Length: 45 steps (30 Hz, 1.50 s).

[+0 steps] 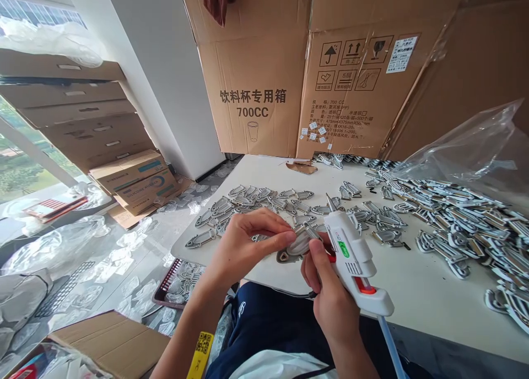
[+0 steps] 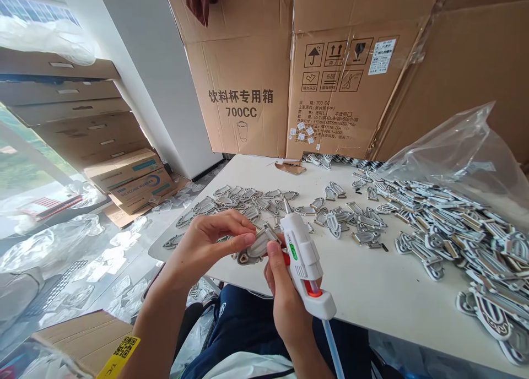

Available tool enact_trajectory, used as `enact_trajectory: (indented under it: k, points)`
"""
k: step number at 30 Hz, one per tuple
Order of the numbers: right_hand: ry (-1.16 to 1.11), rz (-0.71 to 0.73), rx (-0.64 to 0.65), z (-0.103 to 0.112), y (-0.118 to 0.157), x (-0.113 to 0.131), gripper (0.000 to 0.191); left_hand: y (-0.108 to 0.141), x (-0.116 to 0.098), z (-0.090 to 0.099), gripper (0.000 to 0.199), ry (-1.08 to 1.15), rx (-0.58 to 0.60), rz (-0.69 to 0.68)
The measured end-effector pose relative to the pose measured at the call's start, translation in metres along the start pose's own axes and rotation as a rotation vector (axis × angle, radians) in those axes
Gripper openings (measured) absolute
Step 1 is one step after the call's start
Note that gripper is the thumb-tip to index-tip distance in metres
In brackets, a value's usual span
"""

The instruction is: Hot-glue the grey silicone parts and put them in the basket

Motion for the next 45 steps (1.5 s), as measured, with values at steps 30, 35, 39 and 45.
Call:
enact_trajectory:
  k: [30, 35, 39, 45]
  points:
    - [-0.124, -0.004, -0.077, 0.000, -0.004, 0.000, 0.024, -0.006, 0.009, 0.008, 0.034, 0.117, -0.019, 0.017]
    - [-0.064, -0.047, -0.019, 0.001, -0.001, -0.002, 0.030, 0.000, 0.007, -0.010, 0.030, -0.031, 0.224, 0.121]
    - [-0.028, -0.080, -0.018, 0.001, -0.001, -0.003, 0.034, 0.000, 0.006, -0.007, 0.026, -0.112, 0.146, 0.100]
    - [0.026, -0.125, -0.065, 0.001, -0.001, -0.003, 0.043, -0.003, 0.010, -0.001, 0.024, -0.066, 0.060, 0.134]
Point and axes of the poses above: each hand's wrist, its own y-axis away from the middle knuckle, its own z-axis out of the back of the hand, x = y × z, the point moved 5 cm from there along -y, towards the middle knuckle, and after that the axes turned 14 degrees about z, right-handed, at the moved point
